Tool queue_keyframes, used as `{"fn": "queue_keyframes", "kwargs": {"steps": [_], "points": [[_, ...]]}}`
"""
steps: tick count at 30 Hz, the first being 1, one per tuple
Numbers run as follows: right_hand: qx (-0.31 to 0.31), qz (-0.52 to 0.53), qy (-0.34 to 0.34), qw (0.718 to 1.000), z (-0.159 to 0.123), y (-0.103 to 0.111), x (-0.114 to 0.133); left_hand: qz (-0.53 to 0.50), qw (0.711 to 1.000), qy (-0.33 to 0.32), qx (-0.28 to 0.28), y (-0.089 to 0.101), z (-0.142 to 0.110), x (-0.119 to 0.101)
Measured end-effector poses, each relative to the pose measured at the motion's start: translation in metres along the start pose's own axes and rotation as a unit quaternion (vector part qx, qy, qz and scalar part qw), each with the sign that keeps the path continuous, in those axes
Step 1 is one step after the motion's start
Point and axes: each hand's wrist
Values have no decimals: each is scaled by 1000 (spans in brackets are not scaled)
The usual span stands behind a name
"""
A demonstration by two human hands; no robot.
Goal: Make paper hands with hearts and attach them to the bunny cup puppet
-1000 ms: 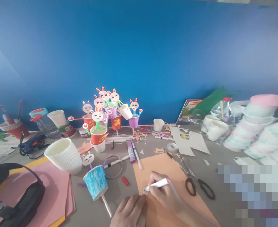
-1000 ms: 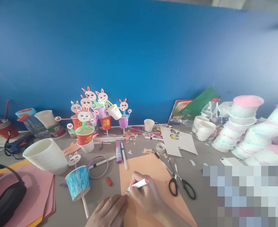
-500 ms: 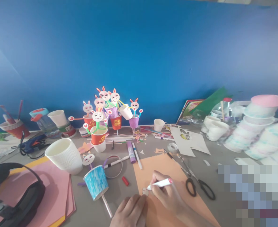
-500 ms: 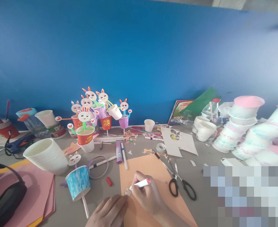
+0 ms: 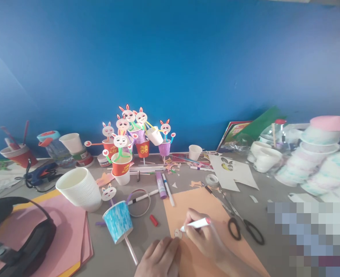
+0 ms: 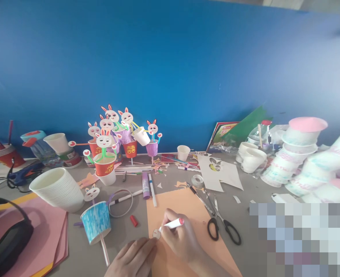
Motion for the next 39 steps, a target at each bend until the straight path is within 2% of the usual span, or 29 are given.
{"fn": "queue_keyframes", "kwargs": {"steps": [14,20,27,32,39], "points": [[10,15,0,1000,-1,-1,5,-9,1000,6,1,0,-1,0],[-8,35,-5,999,-1,0,5,1,1000,7,-1,-4,-4,-2],[13,29,-5,999,0,0,9,-4,1000,6,-3,-4,-6,-1],[-22,36,-12,999,-1,1,4,-1,1000,6,5,-4,-4,-1],[-7,22,-9,1000,-1,0,-4,-17,1000,12,-3,0,0,-1]]}}
Point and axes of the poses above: each hand's wrist, its own z-axis towards the middle knuckle, its own y-axis out of the back of the hand, x = y × z, and after that the axes turned 2 degrees about x, right-handed
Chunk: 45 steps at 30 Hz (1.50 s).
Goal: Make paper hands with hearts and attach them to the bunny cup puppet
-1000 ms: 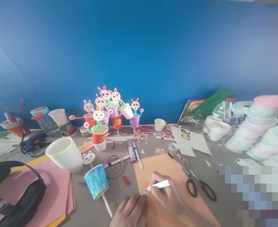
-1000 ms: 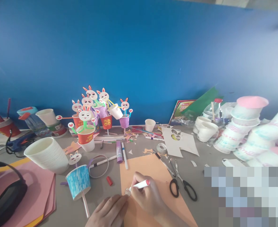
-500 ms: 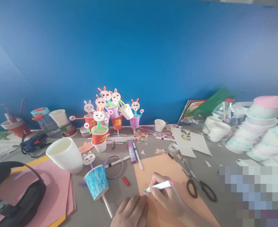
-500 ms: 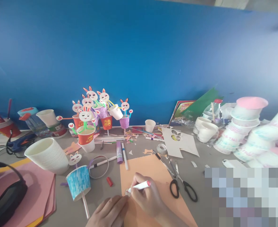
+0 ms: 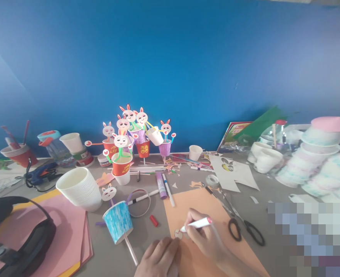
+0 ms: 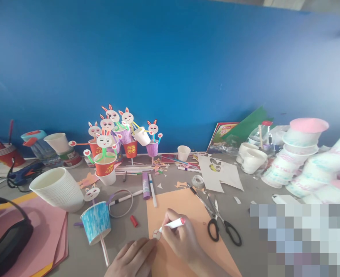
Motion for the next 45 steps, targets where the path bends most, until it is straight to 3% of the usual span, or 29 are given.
{"fn": "queue_keyframes", "kwargs": {"steps": [20,30,40,45], "points": [[-23,23,-4,999,0,1,9,-1,1000,3,-5,-2,-1,0],[21,17,-4,1000,1,-1,17,-17,1000,15,9,5,4,2],[31,15,2,999,1,-1,13,-38,994,44,95,3,-13,2],[37,1,4,999,0,0,11,-57,987,26,149,5,-16,8]]}}
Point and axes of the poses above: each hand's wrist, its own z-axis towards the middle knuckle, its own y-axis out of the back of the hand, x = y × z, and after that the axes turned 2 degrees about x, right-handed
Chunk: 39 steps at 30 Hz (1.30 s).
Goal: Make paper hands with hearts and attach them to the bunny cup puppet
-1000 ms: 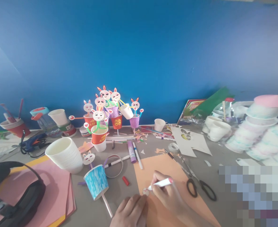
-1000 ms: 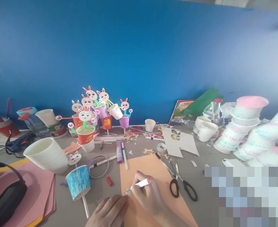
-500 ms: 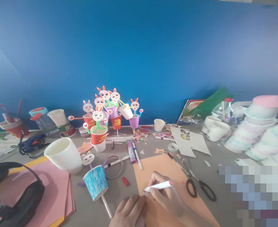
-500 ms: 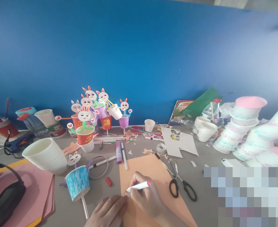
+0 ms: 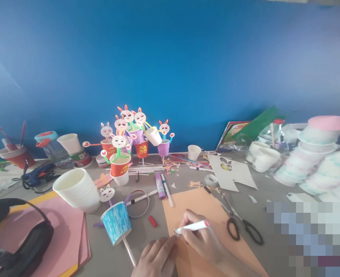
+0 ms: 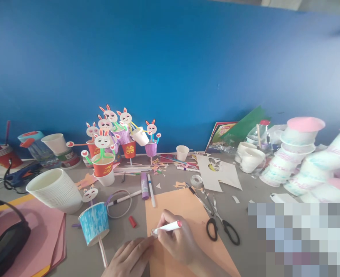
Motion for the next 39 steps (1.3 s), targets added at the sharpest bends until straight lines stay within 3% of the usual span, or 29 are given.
{"fn": "queue_keyframes", "kwargs": {"steps": [7,15,22,30,39], "points": [[-6,0,-4,1000,1,-1,0,15,1000,-22,11,-2,-4,4],[-5,-9,11,1000,3,-2,-6,-3,1000,22,5,-6,-5,0],[4,-41,12,999,1,-1,-3,20,1000,-18,6,3,-1,4],[-14,26,-4,1000,1,0,1,47,996,7,-80,-1,5,-6],[-9,7,-12,1000,0,-2,-1,51,993,-3,-105,1,9,-6]]}}
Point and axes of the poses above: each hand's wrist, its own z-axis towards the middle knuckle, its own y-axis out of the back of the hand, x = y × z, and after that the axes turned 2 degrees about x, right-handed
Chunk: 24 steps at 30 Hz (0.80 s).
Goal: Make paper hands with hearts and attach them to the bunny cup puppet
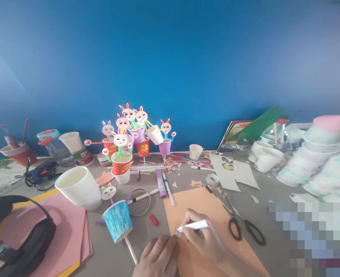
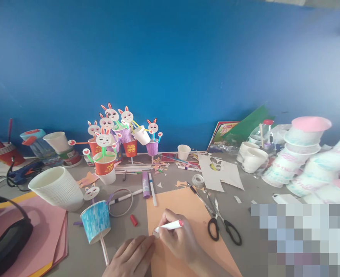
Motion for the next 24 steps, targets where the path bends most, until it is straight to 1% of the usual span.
{"fn": "queue_keyframes", "kwargs": {"steps": [2,9,13,19,24], "points": [[2,-3,1,1000,0,0,0,1,1000,-2,-4,0,1,0],[3,11,2,1000,1,-1,4,3,1000,1,10,-3,-3,0],[9,7,4,1000,1,0,4,2,1000,3,4,-4,-3,0],[8,0,-3,1000,1,0,4,9,1000,-1,28,-3,-4,0],[10,8,-3,1000,1,-1,2,-2,1000,-1,20,-1,-4,0]]}}
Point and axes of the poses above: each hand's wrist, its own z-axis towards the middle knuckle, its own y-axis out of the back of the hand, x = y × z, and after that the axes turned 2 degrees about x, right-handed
